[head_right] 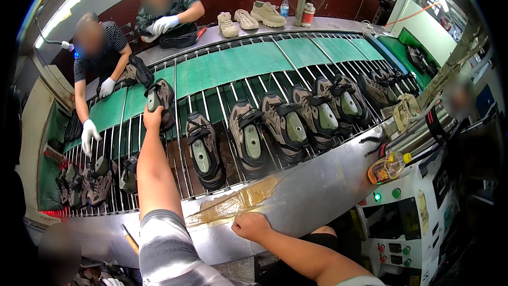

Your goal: The person picks up partially assembled shoes from a conveyor belt, places them into a dual-chamber sole pressing machine, activates the press, and then places the pressed shoes back onto the conveyor.

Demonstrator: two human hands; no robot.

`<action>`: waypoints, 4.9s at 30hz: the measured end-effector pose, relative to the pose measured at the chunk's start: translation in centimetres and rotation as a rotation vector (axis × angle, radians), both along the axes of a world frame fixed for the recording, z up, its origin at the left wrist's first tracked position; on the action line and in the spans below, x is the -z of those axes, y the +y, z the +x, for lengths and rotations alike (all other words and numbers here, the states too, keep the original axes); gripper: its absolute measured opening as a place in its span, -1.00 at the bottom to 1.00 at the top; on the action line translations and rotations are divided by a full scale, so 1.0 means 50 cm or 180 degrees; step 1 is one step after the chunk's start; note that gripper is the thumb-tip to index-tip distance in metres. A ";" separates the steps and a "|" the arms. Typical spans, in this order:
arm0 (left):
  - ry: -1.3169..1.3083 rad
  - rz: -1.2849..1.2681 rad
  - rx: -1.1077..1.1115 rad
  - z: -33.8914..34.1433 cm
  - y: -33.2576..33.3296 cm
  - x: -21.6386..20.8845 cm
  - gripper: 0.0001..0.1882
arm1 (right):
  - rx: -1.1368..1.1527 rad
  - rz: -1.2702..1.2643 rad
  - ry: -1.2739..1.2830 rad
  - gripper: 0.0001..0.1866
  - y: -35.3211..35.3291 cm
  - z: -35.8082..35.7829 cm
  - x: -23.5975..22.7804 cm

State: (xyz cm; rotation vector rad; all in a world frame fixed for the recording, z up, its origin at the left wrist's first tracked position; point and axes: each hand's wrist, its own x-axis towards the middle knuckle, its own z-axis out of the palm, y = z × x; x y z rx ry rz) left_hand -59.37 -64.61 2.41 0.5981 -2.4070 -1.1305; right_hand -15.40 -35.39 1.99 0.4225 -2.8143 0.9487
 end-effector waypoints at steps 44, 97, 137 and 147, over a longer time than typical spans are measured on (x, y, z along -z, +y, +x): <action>-0.2089 0.4228 0.5408 1.272 1.195 -0.100 -0.71 | 0.3324 -0.4455 0.1798 -0.23 1.032 0.769 -0.354; -0.1582 0.2630 0.2302 1.061 0.694 0.021 -0.79 | 0.7321 0.1172 -0.0088 -0.03 1.390 1.295 -0.415; 0.1344 0.1114 0.0139 1.058 0.070 -0.032 -0.33 | -0.0437 -0.1236 -0.1752 -0.69 -0.019 0.136 -0.042; 0.1048 0.0290 -0.0274 0.726 0.117 -0.043 -0.37 | 0.0487 0.0460 -0.0297 -0.83 0.024 0.010 0.013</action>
